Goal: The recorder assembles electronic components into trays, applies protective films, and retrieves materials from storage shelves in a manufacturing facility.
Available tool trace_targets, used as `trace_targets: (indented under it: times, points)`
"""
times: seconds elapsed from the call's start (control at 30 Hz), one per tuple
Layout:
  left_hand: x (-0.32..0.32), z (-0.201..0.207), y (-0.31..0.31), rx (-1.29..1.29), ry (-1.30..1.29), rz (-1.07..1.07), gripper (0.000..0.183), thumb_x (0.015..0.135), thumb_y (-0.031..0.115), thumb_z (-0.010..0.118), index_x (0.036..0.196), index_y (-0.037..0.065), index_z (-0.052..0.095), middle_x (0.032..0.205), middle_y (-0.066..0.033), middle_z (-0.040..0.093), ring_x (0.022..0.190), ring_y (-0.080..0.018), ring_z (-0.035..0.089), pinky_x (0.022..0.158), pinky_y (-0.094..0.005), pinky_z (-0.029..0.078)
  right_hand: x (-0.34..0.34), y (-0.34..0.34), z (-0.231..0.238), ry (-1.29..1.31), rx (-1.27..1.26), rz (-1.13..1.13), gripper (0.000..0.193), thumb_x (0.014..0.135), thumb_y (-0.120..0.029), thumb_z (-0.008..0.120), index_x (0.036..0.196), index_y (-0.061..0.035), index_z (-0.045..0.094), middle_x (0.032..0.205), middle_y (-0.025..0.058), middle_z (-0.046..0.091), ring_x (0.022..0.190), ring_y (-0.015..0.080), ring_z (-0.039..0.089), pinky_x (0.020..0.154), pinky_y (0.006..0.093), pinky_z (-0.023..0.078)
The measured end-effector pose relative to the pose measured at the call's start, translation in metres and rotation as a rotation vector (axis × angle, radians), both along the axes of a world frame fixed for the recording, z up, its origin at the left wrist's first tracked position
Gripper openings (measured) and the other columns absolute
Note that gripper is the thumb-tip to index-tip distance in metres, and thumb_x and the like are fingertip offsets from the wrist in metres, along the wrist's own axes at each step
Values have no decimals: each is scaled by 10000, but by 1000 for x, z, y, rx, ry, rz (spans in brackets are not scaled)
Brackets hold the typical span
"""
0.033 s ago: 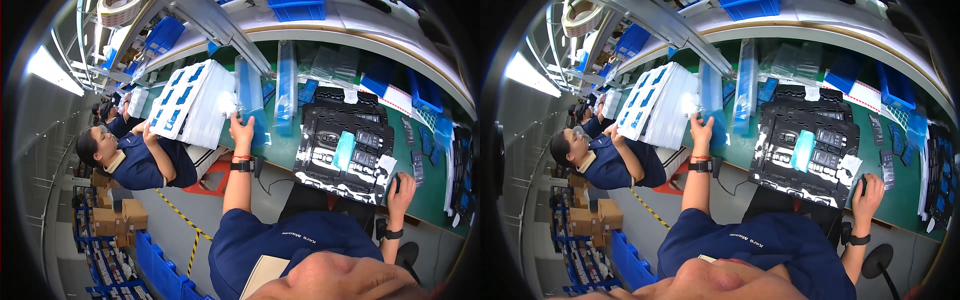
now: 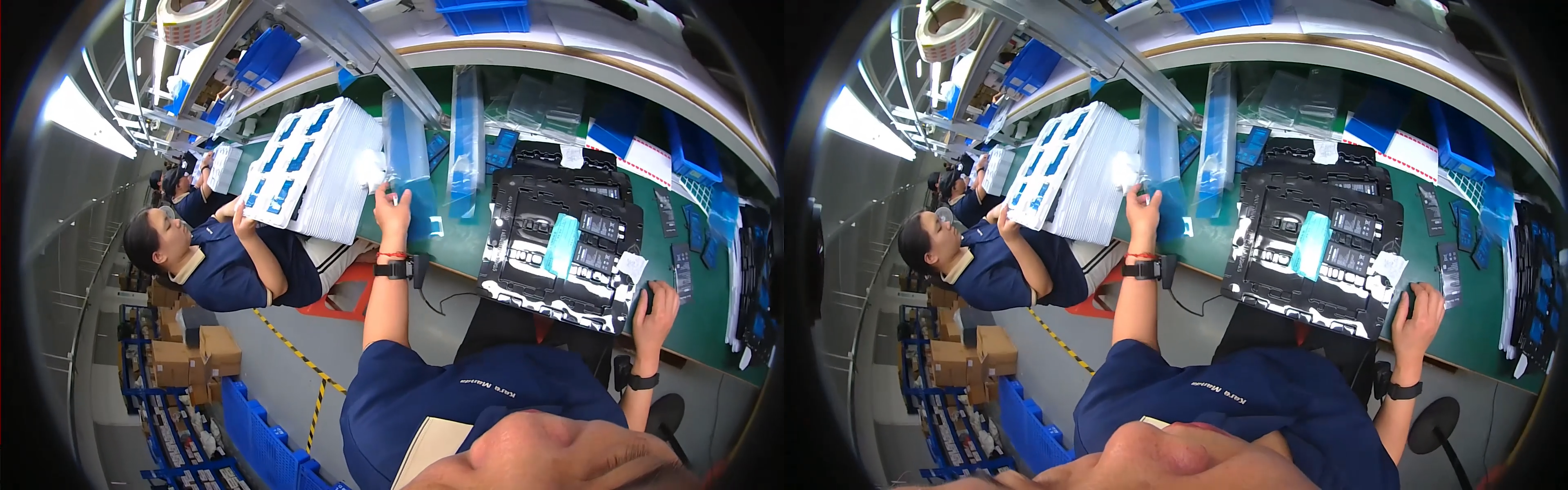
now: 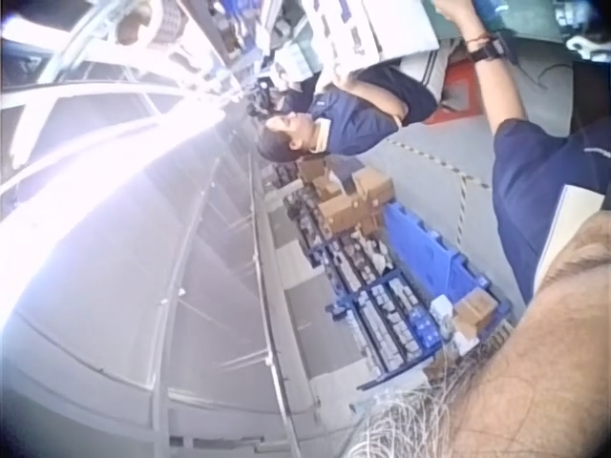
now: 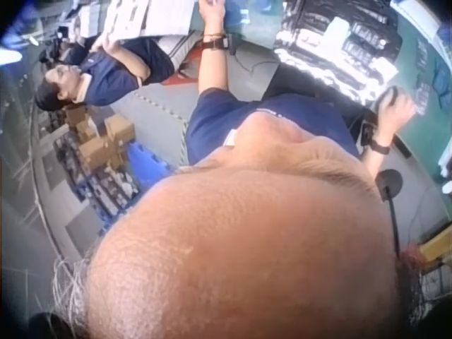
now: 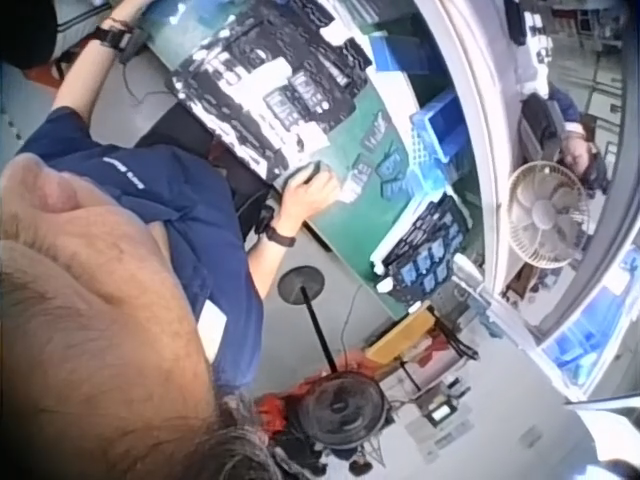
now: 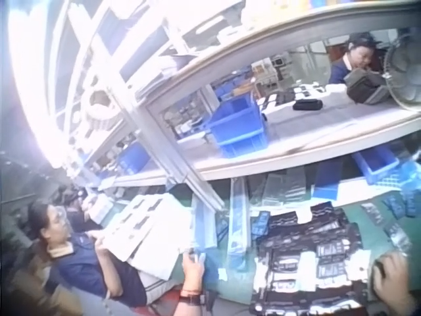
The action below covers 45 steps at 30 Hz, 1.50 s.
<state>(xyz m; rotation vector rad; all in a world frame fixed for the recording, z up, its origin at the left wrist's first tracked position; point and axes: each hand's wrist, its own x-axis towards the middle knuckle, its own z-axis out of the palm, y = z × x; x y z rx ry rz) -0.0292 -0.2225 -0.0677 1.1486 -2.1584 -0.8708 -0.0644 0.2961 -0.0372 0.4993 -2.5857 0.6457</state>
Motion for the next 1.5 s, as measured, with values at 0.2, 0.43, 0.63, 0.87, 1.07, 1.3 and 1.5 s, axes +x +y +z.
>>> trace_targets:
  times: [0.2, 0.43, 0.63, 0.87, 1.07, 1.3, 1.5]
  points:
    - [-22, -11, -28, 118, 208, -52, 228, 725, 53, 686, 943, 2, 643, 738, -55, 630, 652, -126, 566, 656, -258, 472, 3, 4, 3, 11, 7, -22, 164, 768, -42, 589, 924, 1, 565, 968, 138, 551, 922, 312, 504, 815, 387, 386]
    - [-38, 1, -34, -19, 151, -5, 222, 729, 32, 662, 939, -39, 653, 805, -121, 668, 722, -157, 610, 691, -266, 480, -9, 7, 5, -48, -186, 57, 116, 792, -71, 584, 882, 1, 592, 856, 130, 582, 826, 285, 541, 755, 350, 411]
    - [2, 17, 23, -629, 55, -21, 291, 713, 139, 680, 970, 8, 637, 888, -154, 607, 907, -333, 529, 856, -433, 394, 0, -11, 17, -753, -756, 70, 359, 756, -21, 666, 1085, 4, 525, 749, -7, 482, 639, 52, 474, 585, 185, 412]
    - [52, 35, 150, 369, 190, -536, 225, 830, 90, 628, 1037, 5, 597, 839, -6, 592, 730, -47, 534, 651, -165, 428, -1, -19, 4, -856, -1073, 191, 404, 743, 63, 638, 1096, -8, 454, 806, -12, 432, 619, 27, 451, 563, 160, 393]
    - [54, 18, 176, 656, 234, -596, 319, 837, 30, 602, 1136, -37, 515, 843, -8, 563, 709, -42, 536, 624, -156, 432, 1, -10, 15, -920, -1205, 175, 383, 764, 51, 581, 1108, 7, 420, 950, 62, 525, 778, 89, 555, 684, 207, 463]
    - [56, 25, 190, 530, 140, -561, 336, 838, 44, 601, 1147, -34, 495, 873, -26, 576, 673, -41, 530, 567, -148, 414, 0, 33, 24, -776, -1444, 117, 454, 762, -5, 585, 1187, 4, 427, 1065, 111, 578, 957, 153, 572, 847, 269, 455]
    - [57, 21, 191, 537, 182, -579, 378, 807, 24, 635, 1150, -40, 489, 898, -59, 585, 696, -53, 527, 609, -170, 444, 10, 133, 12, -493, -1525, -213, 497, 826, -44, 535, 1288, 41, 374, 1150, 105, 539, 1035, 168, 535, 901, 281, 420]
